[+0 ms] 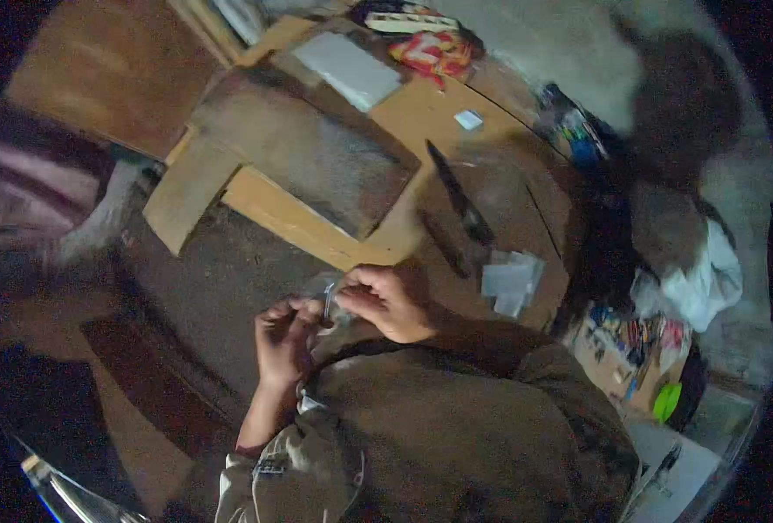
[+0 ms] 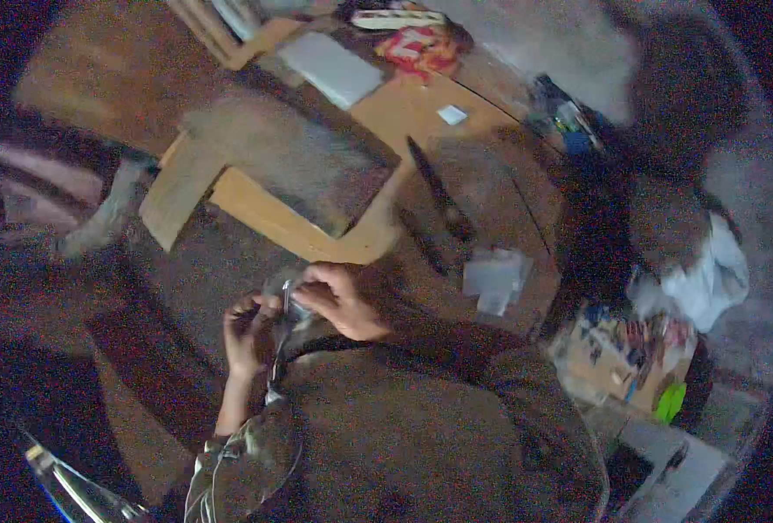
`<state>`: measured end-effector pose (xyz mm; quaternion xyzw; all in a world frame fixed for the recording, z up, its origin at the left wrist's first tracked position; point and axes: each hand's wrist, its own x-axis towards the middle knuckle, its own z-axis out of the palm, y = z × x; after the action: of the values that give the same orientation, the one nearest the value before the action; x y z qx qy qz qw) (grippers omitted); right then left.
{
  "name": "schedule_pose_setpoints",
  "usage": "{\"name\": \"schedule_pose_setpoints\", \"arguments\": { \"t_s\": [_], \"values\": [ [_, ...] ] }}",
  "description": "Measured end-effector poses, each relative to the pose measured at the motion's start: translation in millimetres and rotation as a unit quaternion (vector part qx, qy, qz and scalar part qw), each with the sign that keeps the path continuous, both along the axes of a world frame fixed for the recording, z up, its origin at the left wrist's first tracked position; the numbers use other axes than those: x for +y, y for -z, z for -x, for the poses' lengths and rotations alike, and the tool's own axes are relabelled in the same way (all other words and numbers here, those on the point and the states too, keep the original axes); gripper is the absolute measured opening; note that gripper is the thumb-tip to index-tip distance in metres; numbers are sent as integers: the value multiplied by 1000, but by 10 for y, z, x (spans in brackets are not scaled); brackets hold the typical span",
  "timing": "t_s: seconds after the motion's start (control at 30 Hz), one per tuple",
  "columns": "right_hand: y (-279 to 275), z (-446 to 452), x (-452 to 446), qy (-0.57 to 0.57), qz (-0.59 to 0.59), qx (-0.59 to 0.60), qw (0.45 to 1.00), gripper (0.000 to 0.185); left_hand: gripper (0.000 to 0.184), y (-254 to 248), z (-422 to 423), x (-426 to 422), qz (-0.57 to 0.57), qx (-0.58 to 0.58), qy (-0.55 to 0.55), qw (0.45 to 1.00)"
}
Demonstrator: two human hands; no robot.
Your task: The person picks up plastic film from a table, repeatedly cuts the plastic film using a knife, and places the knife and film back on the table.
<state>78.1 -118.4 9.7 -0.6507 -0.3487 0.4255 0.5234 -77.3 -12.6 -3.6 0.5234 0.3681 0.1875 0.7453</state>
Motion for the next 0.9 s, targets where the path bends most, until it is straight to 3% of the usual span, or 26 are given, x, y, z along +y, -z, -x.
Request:
{"name": "schedule_pose_setpoints", "arguments": {
  "t_s": [0.1,0.17,0.23,0.3,0.33,0.4,0.47,0.5,0.53,0.63,0.67,0.73,0.83,0.9],
  "values": [
    [52,-42,-30,21,-58,-42,997,18,8,-68,-125,-75,27,-39,-44,998],
    [52,-70,-76,-7,-51,-94,994,23,7,-27,-94,-40,24,14,-30,999],
    [152,-82,-119,-4,-44,-53,998,26,7,52,-77,-38,-80,33,8,996],
    [115,-161,-186,53,-102,-55,992,26,7,24,-98,-30,26,-14,-26,999],
    [420,-174,-181,79,-97,38,991,28,5,77,-19,42,16,16,20,1000],
    [704,-589,-293,101,-104,-123,982,31,6,80,-76,44,20,17,-18,999],
    [603,-977,-445,167,93,-248,950,33,10,19,-117,37,21,17,-62,998],
    [453,-1104,-468,187,208,-213,936,34,10,-60,-157,28,19,2,-62,998],
    [1040,-1252,-578,260,91,-306,911,38,11,-115,-181,22,15,-13,-63,998],
    [1407,-1430,-814,279,142,-357,880,42,11,-100,-169,38,-6,-11,-39,999],
    [1562,-1453,-892,278,147,-403,859,44,11,-117,-211,-12,5,-38,-80,996],
    [1563,-1442,-948,274,145,-448,838,46,11,-89,-212,-19,33,-33,-84,995],
    [1420,-1399,-950,239,198,-380,871,47,10,-7,-163,10,58,-19,-92,994],
    [1500,-1426,-970,236,235,-448,830,49,9,-52,-195,-4,59,-19,-77,995]
  ]
}}
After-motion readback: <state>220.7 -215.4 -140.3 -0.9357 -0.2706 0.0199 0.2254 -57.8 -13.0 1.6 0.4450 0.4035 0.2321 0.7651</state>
